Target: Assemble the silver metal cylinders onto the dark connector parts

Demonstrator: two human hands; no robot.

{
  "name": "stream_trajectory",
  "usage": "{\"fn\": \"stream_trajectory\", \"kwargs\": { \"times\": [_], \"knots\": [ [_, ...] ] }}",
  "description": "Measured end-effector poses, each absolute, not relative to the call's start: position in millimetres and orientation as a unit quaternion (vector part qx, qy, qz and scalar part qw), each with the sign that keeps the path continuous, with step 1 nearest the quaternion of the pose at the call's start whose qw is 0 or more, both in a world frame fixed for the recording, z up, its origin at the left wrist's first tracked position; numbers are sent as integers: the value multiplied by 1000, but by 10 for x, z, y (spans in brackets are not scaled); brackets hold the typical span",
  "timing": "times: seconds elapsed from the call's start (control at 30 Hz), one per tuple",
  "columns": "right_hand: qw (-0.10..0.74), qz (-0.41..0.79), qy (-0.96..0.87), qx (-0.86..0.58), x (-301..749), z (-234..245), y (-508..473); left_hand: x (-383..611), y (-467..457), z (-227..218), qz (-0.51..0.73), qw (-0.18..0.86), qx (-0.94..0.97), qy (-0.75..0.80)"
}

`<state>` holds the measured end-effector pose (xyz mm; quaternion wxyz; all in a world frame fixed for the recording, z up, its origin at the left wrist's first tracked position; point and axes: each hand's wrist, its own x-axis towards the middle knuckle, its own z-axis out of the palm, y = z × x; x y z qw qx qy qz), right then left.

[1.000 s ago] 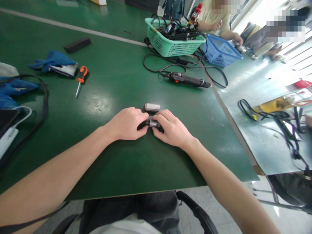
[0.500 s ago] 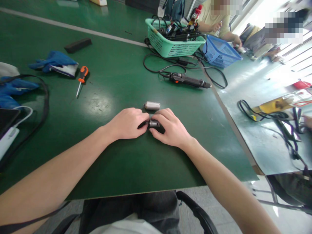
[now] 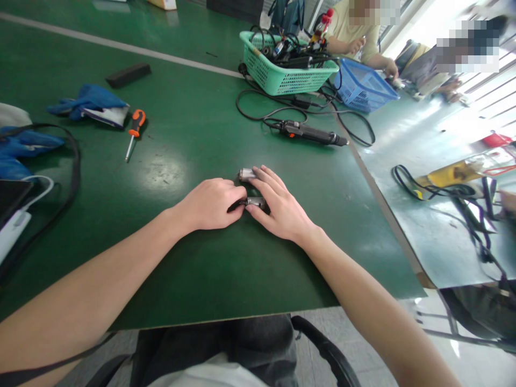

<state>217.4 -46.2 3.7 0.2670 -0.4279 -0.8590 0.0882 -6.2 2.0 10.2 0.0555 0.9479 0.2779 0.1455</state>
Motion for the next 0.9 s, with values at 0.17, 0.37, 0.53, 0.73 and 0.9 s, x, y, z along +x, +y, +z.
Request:
{"fn": "stream_trajectory", "kwargs": {
  "times": [0.17,0.37,0.53,0.73,0.9],
  "knots": [
    [299,69,-859,-410,2185,55,-470,-56,17,103,145,53,947,280],
    [337,50,-856,-388,2166,75,-500,-55,3,121,139,50,947,285],
    [291,67,-868,-397,2139,59,-501,-57,8,108,139,45,948,284],
    [272,67,-870,-406,2150,36,-484,-60,13,97,134,42,947,288],
    [268,74,-868,-412,2155,29,-480,-63,4,103,132,42,946,292]
  ]
}}
